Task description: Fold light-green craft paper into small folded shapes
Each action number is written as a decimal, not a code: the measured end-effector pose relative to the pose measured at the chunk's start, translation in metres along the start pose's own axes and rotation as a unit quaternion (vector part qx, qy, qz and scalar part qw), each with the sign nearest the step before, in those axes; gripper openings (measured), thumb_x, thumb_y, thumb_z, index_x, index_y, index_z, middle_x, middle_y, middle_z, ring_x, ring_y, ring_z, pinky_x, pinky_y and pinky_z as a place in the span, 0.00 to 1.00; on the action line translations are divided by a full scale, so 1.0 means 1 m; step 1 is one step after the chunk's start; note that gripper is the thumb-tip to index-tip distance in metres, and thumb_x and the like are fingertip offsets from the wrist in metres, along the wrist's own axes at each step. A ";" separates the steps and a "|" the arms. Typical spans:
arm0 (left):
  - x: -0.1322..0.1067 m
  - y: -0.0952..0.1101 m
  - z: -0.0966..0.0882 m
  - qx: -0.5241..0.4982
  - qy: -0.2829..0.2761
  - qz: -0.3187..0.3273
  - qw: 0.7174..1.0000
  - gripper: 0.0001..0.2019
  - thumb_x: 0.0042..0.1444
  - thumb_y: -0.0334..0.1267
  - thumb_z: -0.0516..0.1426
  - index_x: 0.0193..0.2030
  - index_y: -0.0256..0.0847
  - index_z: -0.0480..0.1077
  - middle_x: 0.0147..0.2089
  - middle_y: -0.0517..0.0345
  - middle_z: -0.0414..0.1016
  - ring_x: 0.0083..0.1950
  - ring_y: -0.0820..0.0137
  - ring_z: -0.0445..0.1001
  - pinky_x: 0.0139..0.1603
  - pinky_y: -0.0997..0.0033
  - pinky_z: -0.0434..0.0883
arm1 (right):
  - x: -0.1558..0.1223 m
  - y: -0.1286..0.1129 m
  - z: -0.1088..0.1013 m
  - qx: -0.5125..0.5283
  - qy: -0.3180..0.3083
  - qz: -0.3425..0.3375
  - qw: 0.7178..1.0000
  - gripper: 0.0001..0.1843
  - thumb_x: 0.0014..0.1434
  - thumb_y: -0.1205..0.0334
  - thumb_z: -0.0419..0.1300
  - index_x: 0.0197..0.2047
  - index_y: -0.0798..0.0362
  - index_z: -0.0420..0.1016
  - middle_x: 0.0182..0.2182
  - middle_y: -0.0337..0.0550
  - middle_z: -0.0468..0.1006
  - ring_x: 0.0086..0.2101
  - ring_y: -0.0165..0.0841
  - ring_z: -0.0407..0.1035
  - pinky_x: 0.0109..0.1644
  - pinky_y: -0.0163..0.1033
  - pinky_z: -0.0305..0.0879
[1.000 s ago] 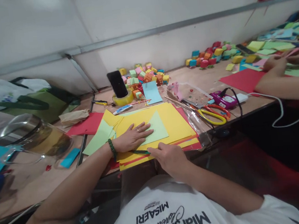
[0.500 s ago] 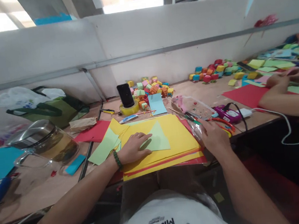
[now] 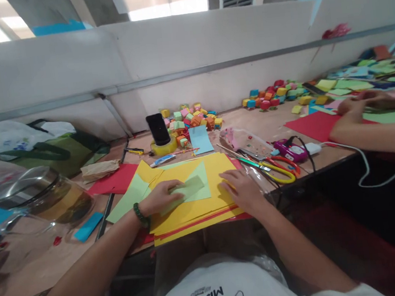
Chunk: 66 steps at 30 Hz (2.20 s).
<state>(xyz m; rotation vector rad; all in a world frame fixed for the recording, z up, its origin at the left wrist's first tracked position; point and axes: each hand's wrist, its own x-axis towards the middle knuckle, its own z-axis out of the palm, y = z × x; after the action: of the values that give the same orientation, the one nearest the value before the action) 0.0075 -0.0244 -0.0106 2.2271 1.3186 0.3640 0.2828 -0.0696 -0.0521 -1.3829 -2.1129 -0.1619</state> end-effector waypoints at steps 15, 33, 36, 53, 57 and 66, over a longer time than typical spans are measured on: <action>-0.065 -0.097 -0.069 0.184 0.092 -0.217 0.954 0.14 0.49 0.51 0.54 0.26 0.42 0.65 0.29 0.55 0.72 0.33 0.62 0.72 0.34 0.68 0.66 | -0.011 0.010 0.030 0.038 -0.088 0.021 0.995 0.19 0.64 0.54 0.54 0.53 0.53 0.74 0.50 0.51 0.75 0.50 0.44 0.66 0.54 0.51 0.66; -0.078 -0.088 -0.063 -0.112 0.176 -0.310 0.927 0.24 0.38 0.45 0.66 0.42 0.38 0.71 0.33 0.54 0.80 0.32 0.60 0.78 0.26 0.69 0.73 | -0.011 0.009 0.030 0.054 -0.075 0.018 0.996 0.18 0.64 0.55 0.53 0.52 0.52 0.74 0.49 0.50 0.75 0.49 0.43 0.66 0.53 0.50 0.66; -0.082 -0.089 -0.066 -0.304 0.236 -0.300 0.873 0.17 0.42 0.42 0.66 0.37 0.37 0.72 0.24 0.58 0.76 0.21 0.67 0.73 0.19 0.72 0.70 | -0.013 0.012 0.032 0.058 -0.081 0.021 0.995 0.18 0.64 0.54 0.53 0.53 0.53 0.73 0.50 0.51 0.74 0.50 0.43 0.66 0.54 0.50 0.66; -0.059 -0.080 -0.063 -0.526 0.265 -0.185 0.787 0.17 0.37 0.27 0.69 0.37 0.33 0.75 0.31 0.52 0.82 0.27 0.64 0.79 0.29 0.68 0.78 | -0.010 0.010 0.033 0.028 -0.065 0.003 0.998 0.19 0.63 0.52 0.50 0.49 0.49 0.77 0.46 0.50 0.78 0.47 0.43 0.71 0.50 0.49 0.69; -0.033 -0.063 -0.059 -0.541 0.226 -0.116 0.802 0.18 0.38 0.31 0.70 0.39 0.34 0.75 0.34 0.52 0.82 0.29 0.65 0.79 0.29 0.70 0.77 | -0.009 0.011 0.021 0.040 -0.123 0.003 0.992 0.21 0.63 0.49 0.51 0.51 0.50 0.75 0.51 0.52 0.76 0.50 0.44 0.70 0.53 0.51 0.68; 0.014 -0.030 -0.022 -0.534 0.112 -0.048 0.836 0.19 0.34 0.38 0.72 0.35 0.34 0.77 0.31 0.53 0.81 0.27 0.67 0.78 0.30 0.71 0.74 | 0.069 -0.006 -0.034 0.289 -0.060 0.008 0.955 0.31 0.59 0.46 0.57 0.62 0.49 0.63 0.49 0.53 0.77 0.45 0.42 0.74 0.47 0.48 0.72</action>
<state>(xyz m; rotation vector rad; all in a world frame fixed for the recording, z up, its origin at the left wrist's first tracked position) -0.0182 0.0066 -0.0096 1.1780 0.9333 1.0448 0.2725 -0.0318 0.0144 -1.0704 -2.0122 0.5227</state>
